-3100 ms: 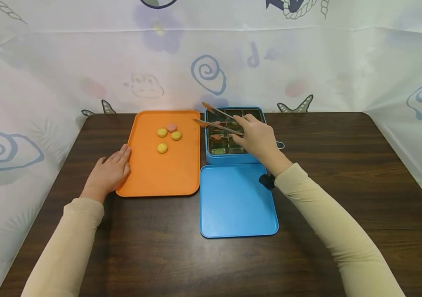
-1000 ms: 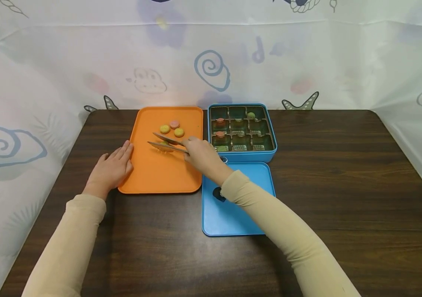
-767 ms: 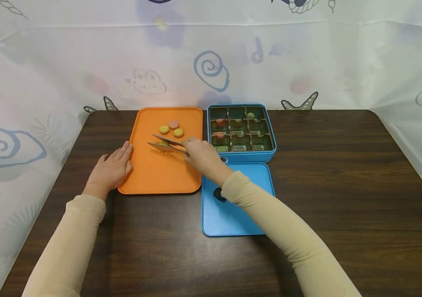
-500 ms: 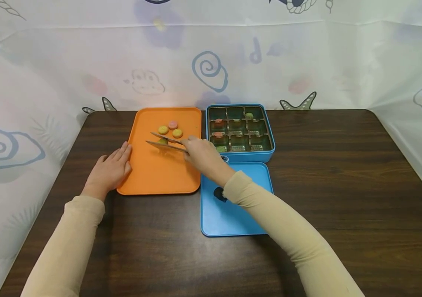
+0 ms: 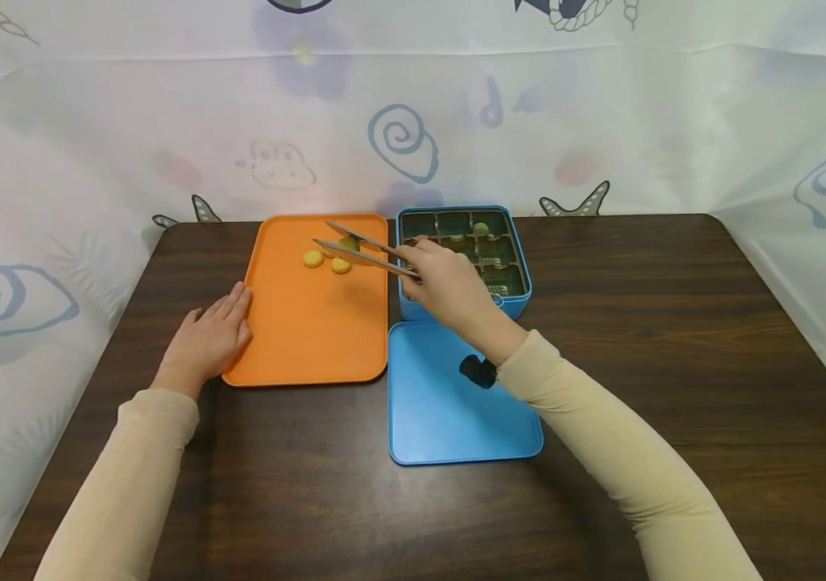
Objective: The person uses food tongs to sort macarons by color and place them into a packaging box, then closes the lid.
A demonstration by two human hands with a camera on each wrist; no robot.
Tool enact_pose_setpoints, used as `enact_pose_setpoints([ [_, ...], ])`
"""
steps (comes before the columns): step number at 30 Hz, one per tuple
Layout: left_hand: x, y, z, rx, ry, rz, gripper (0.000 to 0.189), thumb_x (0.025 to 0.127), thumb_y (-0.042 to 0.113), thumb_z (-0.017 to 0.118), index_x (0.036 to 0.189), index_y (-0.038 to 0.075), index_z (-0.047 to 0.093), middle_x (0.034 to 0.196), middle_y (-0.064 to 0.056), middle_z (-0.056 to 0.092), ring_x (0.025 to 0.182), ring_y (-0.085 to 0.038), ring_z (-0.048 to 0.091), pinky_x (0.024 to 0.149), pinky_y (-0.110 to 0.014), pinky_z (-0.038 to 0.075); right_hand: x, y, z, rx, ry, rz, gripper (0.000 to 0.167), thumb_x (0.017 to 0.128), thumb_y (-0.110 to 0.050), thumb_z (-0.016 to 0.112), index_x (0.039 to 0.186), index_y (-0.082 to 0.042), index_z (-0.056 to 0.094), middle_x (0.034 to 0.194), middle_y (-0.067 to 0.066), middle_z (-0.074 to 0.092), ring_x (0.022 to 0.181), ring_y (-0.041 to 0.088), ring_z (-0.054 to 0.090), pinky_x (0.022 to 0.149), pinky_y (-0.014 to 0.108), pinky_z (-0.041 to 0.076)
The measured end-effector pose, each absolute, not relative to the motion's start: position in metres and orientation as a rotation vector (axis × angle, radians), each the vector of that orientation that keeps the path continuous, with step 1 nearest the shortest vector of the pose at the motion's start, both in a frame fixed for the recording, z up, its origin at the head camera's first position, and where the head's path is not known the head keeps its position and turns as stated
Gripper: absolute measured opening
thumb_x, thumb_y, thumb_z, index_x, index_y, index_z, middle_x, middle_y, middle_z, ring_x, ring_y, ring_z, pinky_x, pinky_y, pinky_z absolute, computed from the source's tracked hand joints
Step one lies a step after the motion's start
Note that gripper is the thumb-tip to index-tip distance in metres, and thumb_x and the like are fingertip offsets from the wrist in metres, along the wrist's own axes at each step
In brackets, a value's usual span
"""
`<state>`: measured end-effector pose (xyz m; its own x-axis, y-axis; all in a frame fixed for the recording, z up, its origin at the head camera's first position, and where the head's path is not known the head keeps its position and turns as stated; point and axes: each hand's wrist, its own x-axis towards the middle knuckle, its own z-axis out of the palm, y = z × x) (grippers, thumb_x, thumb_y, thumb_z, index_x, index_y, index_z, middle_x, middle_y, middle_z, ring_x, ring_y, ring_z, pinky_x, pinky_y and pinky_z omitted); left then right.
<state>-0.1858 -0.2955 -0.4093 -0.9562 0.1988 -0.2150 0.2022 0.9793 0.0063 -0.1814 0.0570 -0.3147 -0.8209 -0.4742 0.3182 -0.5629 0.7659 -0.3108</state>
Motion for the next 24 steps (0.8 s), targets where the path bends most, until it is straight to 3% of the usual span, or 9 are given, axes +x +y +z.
enact_pose_setpoints([
  [3, -0.185, -0.297, -0.410, 0.301, 2.914, -0.025, 0.058, 0.103, 0.029, 0.017, 0.153, 0.003, 0.006, 0.161, -0.016, 0.006, 0.144, -0.041, 0.022, 0.113, -0.066, 0.016, -0.179, 0.076, -0.311, 0.760, -2.734, 0.570, 0.040, 0.090, -0.014, 0.064, 0.128, -0.005, 0.060, 0.111, 0.015, 0.067, 0.082, 0.022, 0.068, 0.064, 0.031, 0.057],
  [10, -0.185, -0.297, -0.412, 0.309, 2.921, -0.023, 0.058, 0.102, 0.029, 0.017, 0.153, 0.002, 0.006, 0.161, -0.016, 0.007, 0.144, -0.041, 0.022, 0.113, -0.067, 0.017, -0.173, 0.120, -0.313, 0.631, -2.735, 0.511, 0.040, 0.089, -0.013, 0.065, 0.128, -0.002, 0.060, 0.104, 0.018, 0.067, 0.065, 0.023, 0.058, 0.052, 0.034, 0.045],
  [19, -0.185, -0.297, -0.411, 0.299, 2.923, -0.013, 0.058, 0.103, 0.029, 0.017, 0.153, 0.003, 0.007, 0.162, -0.016, 0.006, 0.144, -0.041, 0.022, 0.113, -0.067, 0.016, -0.173, 0.155, -0.325, 0.543, -2.756, 0.473, 0.040, 0.088, -0.011, 0.065, 0.127, 0.000, 0.060, 0.102, 0.021, 0.066, 0.052, 0.020, 0.048, 0.046, 0.027, 0.032],
  [24, -0.185, -0.298, -0.413, 0.300, 2.930, -0.024, 0.058, 0.102, 0.029, 0.017, 0.153, 0.002, 0.007, 0.161, -0.016, 0.007, 0.144, -0.040, 0.022, 0.113, -0.067, 0.017, -0.174, 0.163, -0.331, 0.508, -2.782, 0.467, 0.040, 0.089, -0.010, 0.064, 0.126, 0.001, 0.060, 0.102, 0.023, 0.066, 0.051, 0.020, 0.049, 0.045, 0.027, 0.034],
])
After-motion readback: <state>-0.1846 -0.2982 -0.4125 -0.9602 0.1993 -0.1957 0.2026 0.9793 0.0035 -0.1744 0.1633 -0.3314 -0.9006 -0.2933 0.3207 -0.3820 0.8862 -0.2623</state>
